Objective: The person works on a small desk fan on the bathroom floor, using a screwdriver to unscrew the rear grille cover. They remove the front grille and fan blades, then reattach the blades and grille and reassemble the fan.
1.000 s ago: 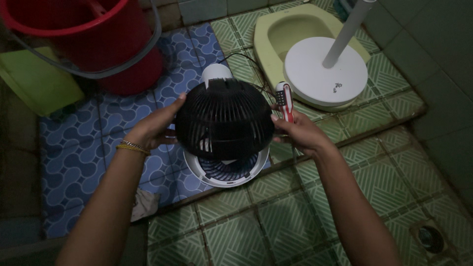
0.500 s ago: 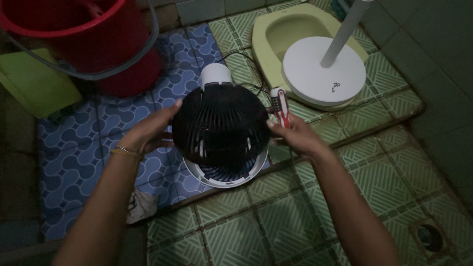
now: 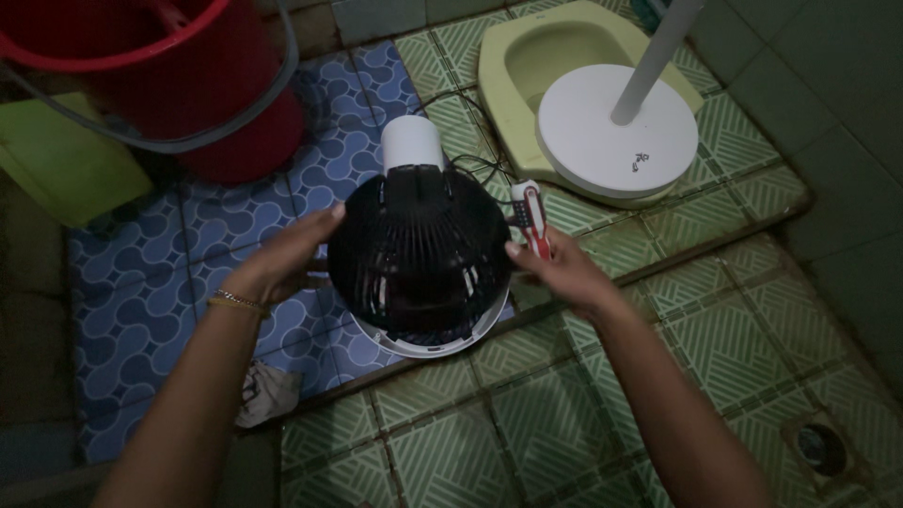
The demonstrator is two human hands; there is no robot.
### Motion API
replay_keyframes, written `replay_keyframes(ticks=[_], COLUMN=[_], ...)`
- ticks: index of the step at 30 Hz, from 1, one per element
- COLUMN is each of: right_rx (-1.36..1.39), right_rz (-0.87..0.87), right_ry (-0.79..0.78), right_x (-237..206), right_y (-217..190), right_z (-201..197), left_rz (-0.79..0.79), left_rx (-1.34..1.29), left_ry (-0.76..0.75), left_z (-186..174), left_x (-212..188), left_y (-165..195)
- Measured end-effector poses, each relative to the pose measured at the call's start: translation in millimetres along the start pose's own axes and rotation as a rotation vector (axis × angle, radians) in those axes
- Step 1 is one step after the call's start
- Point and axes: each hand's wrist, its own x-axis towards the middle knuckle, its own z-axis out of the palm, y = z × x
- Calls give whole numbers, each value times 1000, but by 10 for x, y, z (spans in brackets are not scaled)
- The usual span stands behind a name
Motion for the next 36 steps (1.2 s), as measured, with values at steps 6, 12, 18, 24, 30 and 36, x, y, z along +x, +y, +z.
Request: replay_keyframes(ticks=[6,12,18,24,30,36], right_rx=[179,218,244,86,129,32], right_rz=[-19,-38,59,-15,-33,-69], right_ry=[-15,-8,24,72,100,145], right_x=[-68,-214,-369,-461,-496,-523], right_y=[116,171,143,87,93,84], right_z=[76,200,360,471,591,618], left_rz=[12,77,58,50,125,126], left_rx=[-96,-173,-98,-110,-150,-191], left_ry=[-39,-5,-46,-9,-27,-31], left_z=[48,133,102,115,138,161], left_x=[-25,-219,-390,-513,-578,-571], left_y=[-100,-224,-297,-369,-426,-425])
